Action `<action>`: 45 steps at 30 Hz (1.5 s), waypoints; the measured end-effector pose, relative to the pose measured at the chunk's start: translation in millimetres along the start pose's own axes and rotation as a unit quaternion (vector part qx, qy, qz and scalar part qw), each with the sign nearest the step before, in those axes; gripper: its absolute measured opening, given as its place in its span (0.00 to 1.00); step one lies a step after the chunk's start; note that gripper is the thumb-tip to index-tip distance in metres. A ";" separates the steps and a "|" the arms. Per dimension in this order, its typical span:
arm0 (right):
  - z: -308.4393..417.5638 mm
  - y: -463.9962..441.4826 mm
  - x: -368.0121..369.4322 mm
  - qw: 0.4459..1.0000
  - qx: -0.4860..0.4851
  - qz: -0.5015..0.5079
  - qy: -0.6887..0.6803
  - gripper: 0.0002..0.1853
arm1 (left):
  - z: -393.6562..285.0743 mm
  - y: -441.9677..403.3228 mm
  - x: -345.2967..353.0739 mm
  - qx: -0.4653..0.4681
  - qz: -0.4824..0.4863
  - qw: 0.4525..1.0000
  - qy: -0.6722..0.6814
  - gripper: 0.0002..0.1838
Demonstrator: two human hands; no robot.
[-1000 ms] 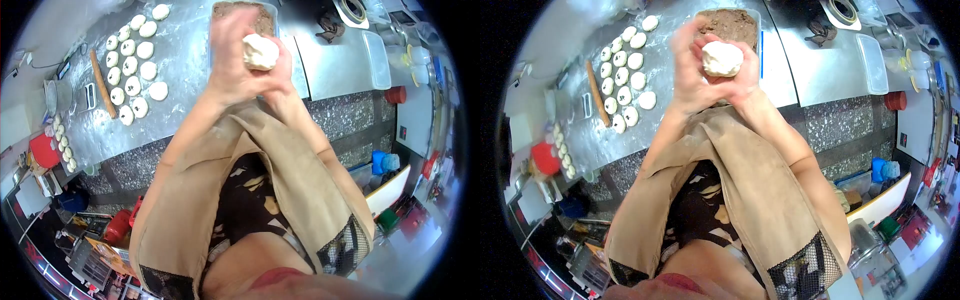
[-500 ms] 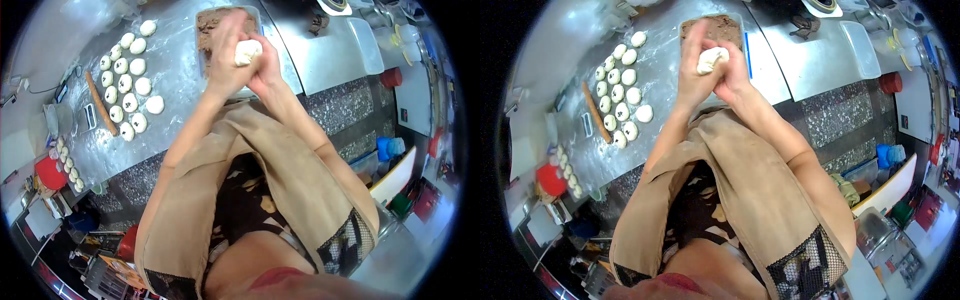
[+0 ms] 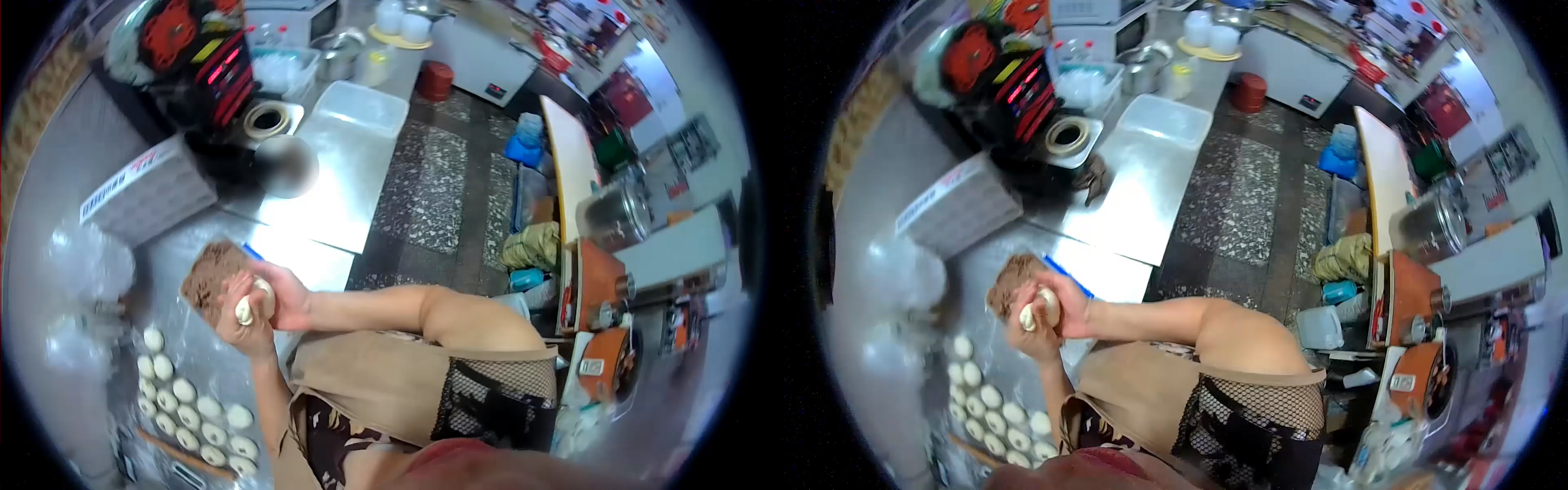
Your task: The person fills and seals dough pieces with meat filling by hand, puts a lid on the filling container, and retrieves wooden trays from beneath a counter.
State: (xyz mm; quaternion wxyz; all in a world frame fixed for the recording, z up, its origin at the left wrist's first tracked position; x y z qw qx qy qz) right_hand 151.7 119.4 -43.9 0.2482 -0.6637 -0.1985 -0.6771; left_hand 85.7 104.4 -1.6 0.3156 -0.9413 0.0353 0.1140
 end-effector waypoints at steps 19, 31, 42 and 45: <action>-4.7 8.1 -4.6 0.990 -0.072 -0.092 0.079 0.15 | -1.1 -3.5 -1.4 -0.015 0.086 0.996 0.005 0.21; -99.1 -37.5 -12.7 0.964 0.169 -0.112 0.169 0.24 | 8.6 70.3 -99.5 -0.116 -0.056 0.963 -0.236 0.27; -197.5 -129.4 -160.9 0.840 0.357 -0.222 0.342 0.21 | 122.2 183.7 -165.2 -0.343 -0.194 0.908 -0.145 0.43; -206.7 -214.1 -157.4 0.711 0.163 -0.056 0.682 0.14 | 111.7 194.4 -189.8 -0.307 -0.308 0.890 -0.135 0.38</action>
Point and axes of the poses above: each hand's wrist, its own y-axis away from the middle knuckle, its own x-axis out of the palm, z = x × y, the point moved 4 cm from there along -y, towards the middle knuckle, and after that the axes turned 13 degrees about z, right-handed, at the moved point
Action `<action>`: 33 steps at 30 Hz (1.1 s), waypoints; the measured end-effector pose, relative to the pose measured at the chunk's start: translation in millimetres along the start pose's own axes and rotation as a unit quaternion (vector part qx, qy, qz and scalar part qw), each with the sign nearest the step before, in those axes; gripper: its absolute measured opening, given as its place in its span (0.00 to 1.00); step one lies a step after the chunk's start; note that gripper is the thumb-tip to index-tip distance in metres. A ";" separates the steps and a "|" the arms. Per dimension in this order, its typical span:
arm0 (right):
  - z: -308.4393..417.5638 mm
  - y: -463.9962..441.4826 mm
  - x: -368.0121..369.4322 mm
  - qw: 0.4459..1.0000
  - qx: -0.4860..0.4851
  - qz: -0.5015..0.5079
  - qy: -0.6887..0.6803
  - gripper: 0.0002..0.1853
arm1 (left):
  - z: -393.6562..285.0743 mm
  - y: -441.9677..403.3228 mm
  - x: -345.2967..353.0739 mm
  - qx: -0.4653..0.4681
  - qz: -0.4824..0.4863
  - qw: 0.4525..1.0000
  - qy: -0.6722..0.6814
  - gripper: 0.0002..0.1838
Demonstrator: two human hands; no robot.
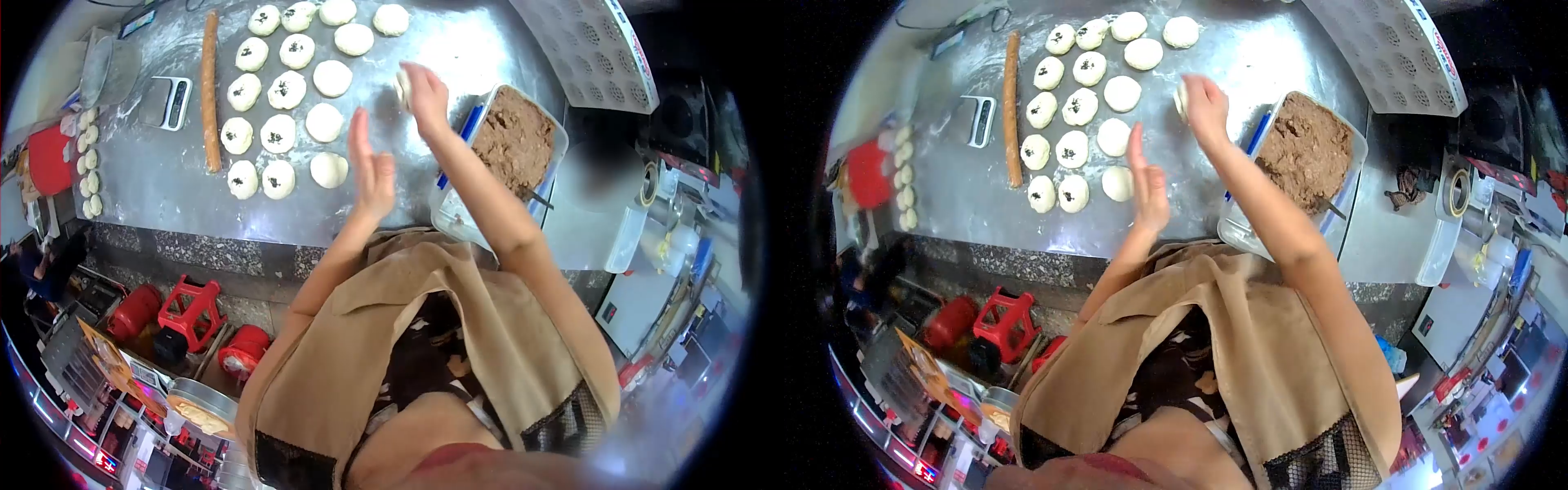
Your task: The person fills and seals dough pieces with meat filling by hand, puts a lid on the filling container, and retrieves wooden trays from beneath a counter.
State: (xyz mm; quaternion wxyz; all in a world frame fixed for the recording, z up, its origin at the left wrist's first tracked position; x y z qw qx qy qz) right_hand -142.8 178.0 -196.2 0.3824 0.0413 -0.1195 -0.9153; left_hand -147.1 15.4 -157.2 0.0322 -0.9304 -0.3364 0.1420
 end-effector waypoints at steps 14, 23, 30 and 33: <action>46.4 -17.8 -8.3 0.899 -0.257 0.012 0.354 0.21 | 45.0 -4.4 11.2 -0.170 0.094 0.975 0.107 0.21; 18.8 231.4 -247.6 0.975 0.031 -0.198 0.101 0.26 | 23.9 -1.2 103.9 -0.243 0.221 0.924 0.197 0.32; 7.3 199.9 -189.6 0.921 -0.141 -0.090 0.353 0.14 | 24.7 28.5 145.0 -0.224 0.236 0.924 0.203 0.34; 55.6 228.6 -179.7 0.833 -0.209 -0.112 0.499 0.07 | 24.2 42.9 149.2 -0.231 0.253 0.916 0.208 0.34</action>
Point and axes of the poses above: each hand's wrist, its own y-axis away from the middle knuckle, its own x-axis out of the palm, z = x × y, the point moved 4 cm from there along -y, towards the middle knuckle, and after that the axes turned 13 degrees about z, right-handed, at the moved point
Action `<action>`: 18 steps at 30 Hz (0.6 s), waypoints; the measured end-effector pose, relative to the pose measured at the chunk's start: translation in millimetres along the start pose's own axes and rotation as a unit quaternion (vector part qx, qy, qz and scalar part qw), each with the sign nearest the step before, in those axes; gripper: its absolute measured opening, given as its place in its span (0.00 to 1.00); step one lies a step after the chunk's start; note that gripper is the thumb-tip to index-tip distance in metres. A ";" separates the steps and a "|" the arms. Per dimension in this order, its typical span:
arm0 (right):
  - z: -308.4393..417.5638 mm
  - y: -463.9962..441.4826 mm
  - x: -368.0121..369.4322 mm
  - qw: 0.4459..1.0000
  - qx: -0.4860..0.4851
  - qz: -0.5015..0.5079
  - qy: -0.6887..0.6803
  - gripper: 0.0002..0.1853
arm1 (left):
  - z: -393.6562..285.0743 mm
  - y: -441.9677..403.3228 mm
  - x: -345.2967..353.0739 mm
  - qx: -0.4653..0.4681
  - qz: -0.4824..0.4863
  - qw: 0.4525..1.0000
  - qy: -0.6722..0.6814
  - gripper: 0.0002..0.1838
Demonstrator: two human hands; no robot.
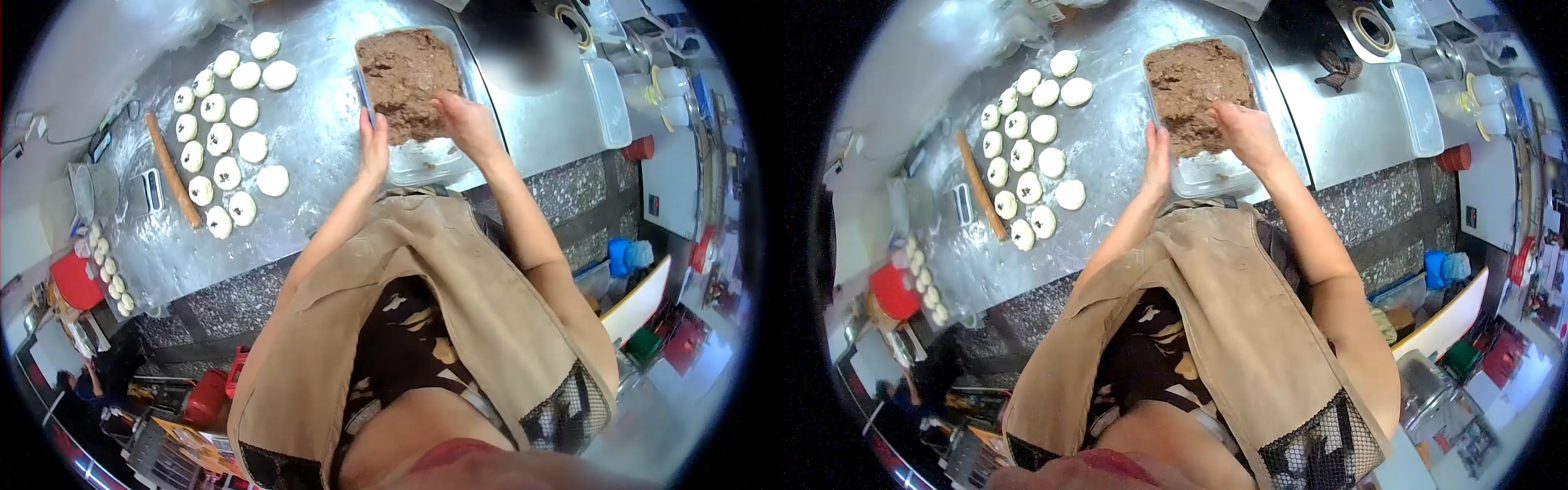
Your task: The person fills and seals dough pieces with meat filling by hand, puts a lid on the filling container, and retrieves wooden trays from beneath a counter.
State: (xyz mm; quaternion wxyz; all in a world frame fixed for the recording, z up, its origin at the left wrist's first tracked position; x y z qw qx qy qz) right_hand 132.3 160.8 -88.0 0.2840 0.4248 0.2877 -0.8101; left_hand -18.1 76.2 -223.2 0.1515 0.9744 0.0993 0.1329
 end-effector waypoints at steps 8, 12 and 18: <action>-30.7 -13.8 16.7 0.940 0.214 0.241 -0.108 0.21 | -12.0 18.7 12.8 -0.034 -0.007 0.999 -0.001 0.33; -63.8 -14.4 50.4 0.971 0.141 0.133 -0.140 0.23 | 38.1 -7.4 12.5 0.025 -0.080 0.994 -0.063 0.34; -142.6 35.3 18.8 0.979 0.192 -0.043 -0.061 0.23 | 37.6 -11.3 6.2 -0.024 -0.151 0.987 0.041 0.30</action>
Point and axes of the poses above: each hand's wrist, its own y-axis away from the middle knuckle, its own x-axis out of the palm, z = x × y, the point moved 4 cm from there along -y, towards the middle knuckle, and after that the axes turned 13 degrees about z, right-handed, at the moved point
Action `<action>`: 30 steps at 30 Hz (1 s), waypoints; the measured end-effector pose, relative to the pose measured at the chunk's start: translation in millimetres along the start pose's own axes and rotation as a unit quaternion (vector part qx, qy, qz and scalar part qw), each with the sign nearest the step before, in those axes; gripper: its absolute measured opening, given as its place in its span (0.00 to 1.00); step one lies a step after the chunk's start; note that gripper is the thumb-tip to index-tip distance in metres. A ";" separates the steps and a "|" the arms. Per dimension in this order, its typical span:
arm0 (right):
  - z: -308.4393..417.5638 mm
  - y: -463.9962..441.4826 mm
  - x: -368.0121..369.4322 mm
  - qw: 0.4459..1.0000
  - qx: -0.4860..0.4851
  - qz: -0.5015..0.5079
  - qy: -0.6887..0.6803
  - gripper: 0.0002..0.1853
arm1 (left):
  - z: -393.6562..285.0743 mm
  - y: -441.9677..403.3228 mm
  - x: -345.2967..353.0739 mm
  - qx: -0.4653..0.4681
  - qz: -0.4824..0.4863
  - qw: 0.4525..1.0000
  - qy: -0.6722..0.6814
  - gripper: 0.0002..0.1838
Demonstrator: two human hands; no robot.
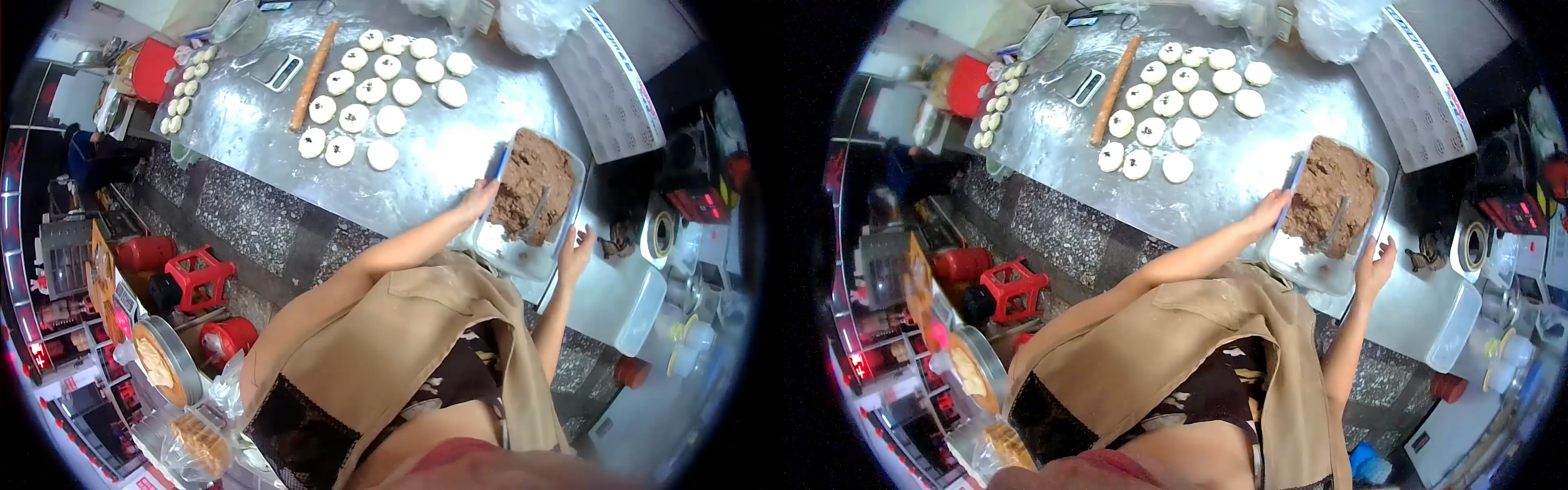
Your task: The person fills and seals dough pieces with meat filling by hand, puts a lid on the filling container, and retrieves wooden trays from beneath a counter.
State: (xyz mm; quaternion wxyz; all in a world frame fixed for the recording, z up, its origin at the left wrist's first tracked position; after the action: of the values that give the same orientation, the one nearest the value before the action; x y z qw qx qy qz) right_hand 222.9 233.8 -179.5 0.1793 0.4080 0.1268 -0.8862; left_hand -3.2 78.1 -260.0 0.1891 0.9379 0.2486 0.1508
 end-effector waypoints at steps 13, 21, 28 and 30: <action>-53.9 7.9 26.1 0.859 0.237 0.267 -0.367 0.27 | -1.3 4.1 -7.9 -0.156 0.149 0.943 0.255 0.26; -37.8 16.9 28.8 0.921 0.230 0.147 -0.277 0.34 | -41.8 8.4 43.6 -0.056 0.194 0.953 0.227 0.39; -100.9 61.6 -48.2 0.930 0.279 0.111 -0.212 0.31 | 3.4 41.3 122.5 -0.042 0.201 0.948 0.244 0.37; -129.9 63.7 -65.8 0.938 0.281 0.077 -0.186 0.27 | 14.0 36.9 157.4 -0.028 0.201 0.955 0.216 0.36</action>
State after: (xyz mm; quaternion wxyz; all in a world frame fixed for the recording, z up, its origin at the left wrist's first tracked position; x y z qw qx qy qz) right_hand 377.5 238.5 -216.4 0.1455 0.2779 -0.1947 -0.9294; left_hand 148.0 126.9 -226.8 0.1230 0.9077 0.0851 0.3920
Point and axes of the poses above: each hand's wrist, its own y-axis away from the middle knuckle, its own x-axis out of the palm, z = x × y, the point moved 4 cm from there along -y, towards the middle knuckle, and after that the axes turned 13 degrees about z, right-handed, at the moved point
